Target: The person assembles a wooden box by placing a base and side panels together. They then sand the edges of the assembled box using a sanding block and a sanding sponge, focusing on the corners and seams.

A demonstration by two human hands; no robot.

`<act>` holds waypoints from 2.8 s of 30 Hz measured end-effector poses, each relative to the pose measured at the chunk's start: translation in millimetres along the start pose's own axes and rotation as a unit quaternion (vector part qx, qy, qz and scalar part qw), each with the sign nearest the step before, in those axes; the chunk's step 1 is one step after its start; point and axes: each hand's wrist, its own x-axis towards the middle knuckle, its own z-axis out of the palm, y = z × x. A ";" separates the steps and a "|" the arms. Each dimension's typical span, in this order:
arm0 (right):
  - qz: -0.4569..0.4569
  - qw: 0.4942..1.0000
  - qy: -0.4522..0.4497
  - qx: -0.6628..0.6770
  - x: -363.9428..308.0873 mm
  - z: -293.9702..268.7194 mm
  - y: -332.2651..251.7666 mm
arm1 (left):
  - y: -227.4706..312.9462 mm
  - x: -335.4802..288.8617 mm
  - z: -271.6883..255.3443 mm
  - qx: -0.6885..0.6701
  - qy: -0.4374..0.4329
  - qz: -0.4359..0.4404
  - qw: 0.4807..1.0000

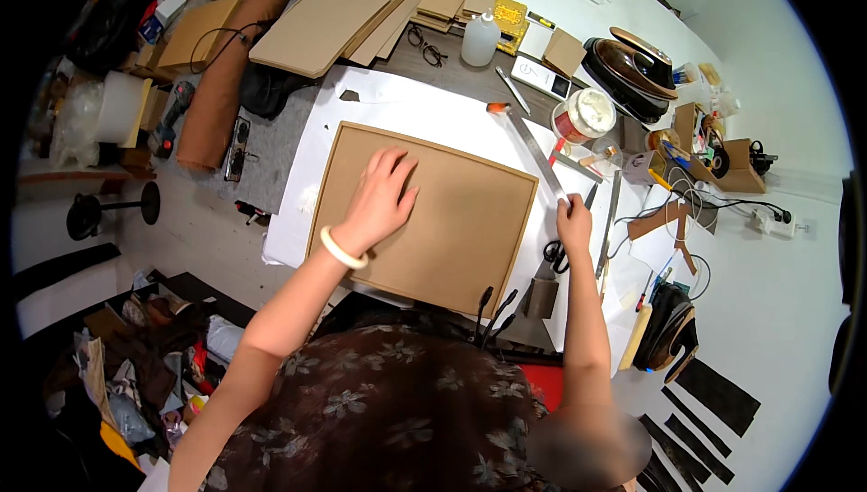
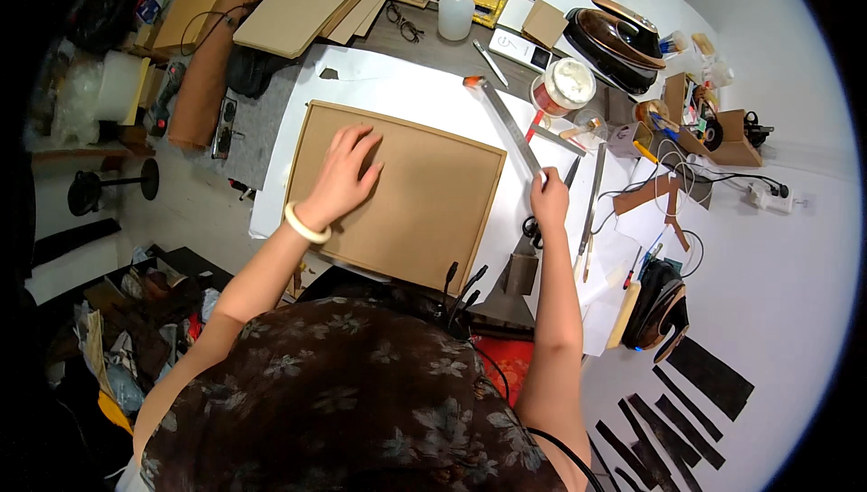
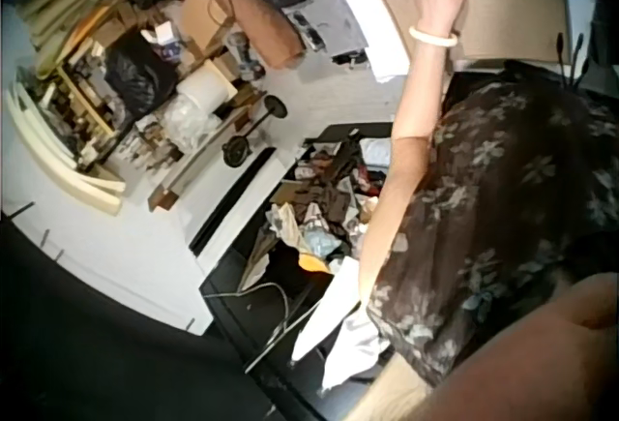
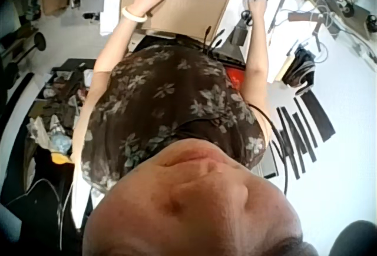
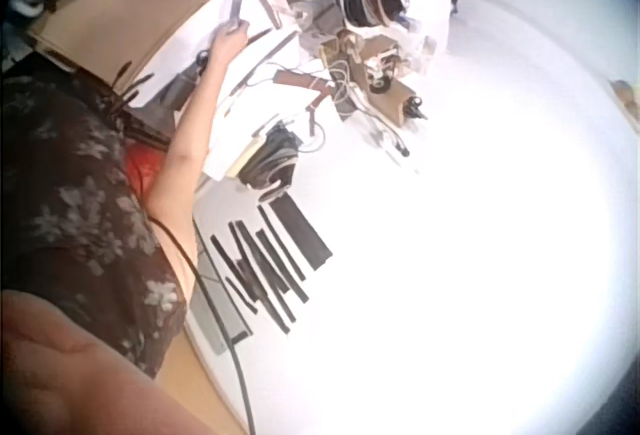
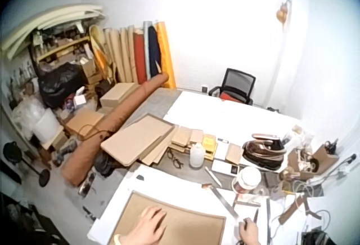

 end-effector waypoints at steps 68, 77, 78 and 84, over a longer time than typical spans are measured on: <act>-0.130 0.961 0.007 0.244 22.8 -11.6 -264.8 | -23.1 30.8 -4.1 0.023 0.045 0.069 0.996; -0.135 0.963 0.007 0.235 24.4 -19.0 -269.5 | -23.3 33.2 2.6 0.007 0.033 0.100 0.994; -0.138 0.963 0.009 0.231 25.2 -22.2 -272.7 | -21.8 32.2 1.1 0.002 0.041 0.101 0.994; -0.163 0.957 0.072 0.230 37.0 -56.8 -274.9 | 4.9 40.8 -26.4 -0.022 0.008 0.074 0.997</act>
